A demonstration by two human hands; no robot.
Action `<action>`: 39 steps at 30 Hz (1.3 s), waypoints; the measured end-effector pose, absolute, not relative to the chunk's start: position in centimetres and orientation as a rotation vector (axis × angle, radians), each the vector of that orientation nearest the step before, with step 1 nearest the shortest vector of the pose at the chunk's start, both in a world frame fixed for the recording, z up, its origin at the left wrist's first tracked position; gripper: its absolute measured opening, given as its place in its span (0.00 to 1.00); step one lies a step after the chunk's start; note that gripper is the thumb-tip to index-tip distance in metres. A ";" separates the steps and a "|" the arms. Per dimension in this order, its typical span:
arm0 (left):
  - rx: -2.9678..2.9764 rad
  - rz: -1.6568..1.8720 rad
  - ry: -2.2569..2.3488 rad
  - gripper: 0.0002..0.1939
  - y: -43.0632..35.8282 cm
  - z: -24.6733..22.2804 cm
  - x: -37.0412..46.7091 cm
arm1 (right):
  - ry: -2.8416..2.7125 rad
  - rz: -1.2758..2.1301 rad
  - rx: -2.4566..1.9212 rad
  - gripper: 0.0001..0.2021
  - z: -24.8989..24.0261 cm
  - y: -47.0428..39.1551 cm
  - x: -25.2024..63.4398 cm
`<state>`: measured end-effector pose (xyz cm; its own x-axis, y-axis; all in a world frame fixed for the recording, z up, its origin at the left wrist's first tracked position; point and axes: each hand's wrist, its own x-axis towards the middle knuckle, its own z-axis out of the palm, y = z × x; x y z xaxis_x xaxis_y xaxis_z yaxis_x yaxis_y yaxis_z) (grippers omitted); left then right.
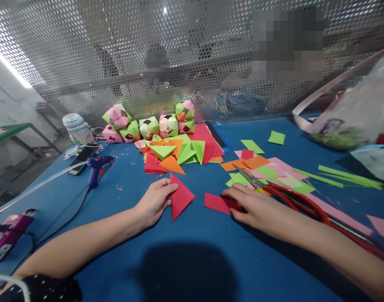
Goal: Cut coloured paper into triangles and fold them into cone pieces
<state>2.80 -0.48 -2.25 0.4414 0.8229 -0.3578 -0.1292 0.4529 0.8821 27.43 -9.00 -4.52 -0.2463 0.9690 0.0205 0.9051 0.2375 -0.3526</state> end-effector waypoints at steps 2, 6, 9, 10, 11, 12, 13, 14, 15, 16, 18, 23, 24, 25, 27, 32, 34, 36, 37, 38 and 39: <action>0.877 0.692 0.911 0.09 -0.6 -2.1 2.8 | -2.274 0.391 -1.770 0.11 -4.6 -8.8 27.4; 0.856 0.707 0.914 0.08 -0.7 -1.8 2.7 | -2.318 0.405 -1.789 0.10 -4.1 -8.9 26.9; 0.865 0.729 0.934 0.10 -0.8 -1.8 2.8 | -2.334 0.307 -1.768 0.09 -3.7 -9.2 26.5; 0.870 0.731 0.946 0.10 -0.7 -1.8 2.8 | -2.336 0.276 -1.761 0.09 -3.7 -9.3 26.3; 0.877 0.731 0.960 0.11 -0.7 -1.9 2.9 | -2.343 0.259 -1.758 0.09 -3.7 -9.3 26.2; 0.885 0.727 0.973 0.11 -0.7 -2.0 2.9 | -2.353 0.250 -1.758 0.09 -3.7 -9.3 26.1; 0.891 0.723 0.982 0.11 -0.7 -2.1 2.9 | -2.365 0.242 -1.760 0.10 -3.7 -9.2 26.0; 0.896 0.718 0.988 0.11 -0.6 -2.3 3.0 | -2.377 0.238 -1.764 0.10 -3.7 -9.1 25.9; 0.901 0.714 0.989 0.11 -0.6 -2.4 3.0 | -2.388 0.248 -1.769 0.11 -3.7 -9.1 25.9; 0.906 0.712 0.988 0.11 -0.6 -2.6 3.0 | -2.396 0.271 -1.775 0.11 -3.6 -9.0 25.8; 0.917 0.711 0.986 0.11 -0.7 -2.8 3.0 | -2.400 0.333 -1.797 0.10 -3.4 -9.0 25.6; 0.932 0.734 0.958 0.11 -1.0 -2.9 2.9 | -2.397 0.421 -1.817 0.09 -3.3 -9.1 25.1; 0.929 0.744 0.947 0.11 -1.0 -2.8 2.9 | -2.389 0.424 -1.807 0.09 -3.4 -9.2 25.0; 0.926 0.751 0.937 0.11 -1.1 -2.8 2.9 | -2.377 0.424 -1.799 0.09 -3.6 -9.2 25.0; 0.927 0.756 0.922 0.11 -1.2 -2.8 2.9 | -2.355 0.416 -1.793 0.09 -3.9 -9.2 25.1; 0.941 0.733 0.906 0.10 -1.3 -2.8 2.9 | -2.191 0.114 -1.846 0.05 -3.3 -8.8 27.8; 0.950 0.721 0.904 0.09 -1.3 -2.8 2.9 | -2.087 -0.011 -1.969 0.03 -2.5 -8.5 29.7; 0.958 0.709 0.903 0.09 -1.2 -2.8 2.8 | -1.992 -0.109 -2.050 0.05 -1.8 -8.2 31.2; 0.956 0.706 0.901 0.10 -1.2 -2.7 2.9 | -1.952 -0.142 -2.051 0.08 -1.6 -8.0 31.6; 0.950 0.703 0.896 0.10 -1.3 -2.7 2.9 | -1.899 -0.140 -2.021 0.10 -1.4 -7.9 31.7; 0.936 0.701 0.887 0.10 -1.3 -2.7 2.9 | -1.842 -0.114 -1.973 0.13 -1.2 -7.9 31.4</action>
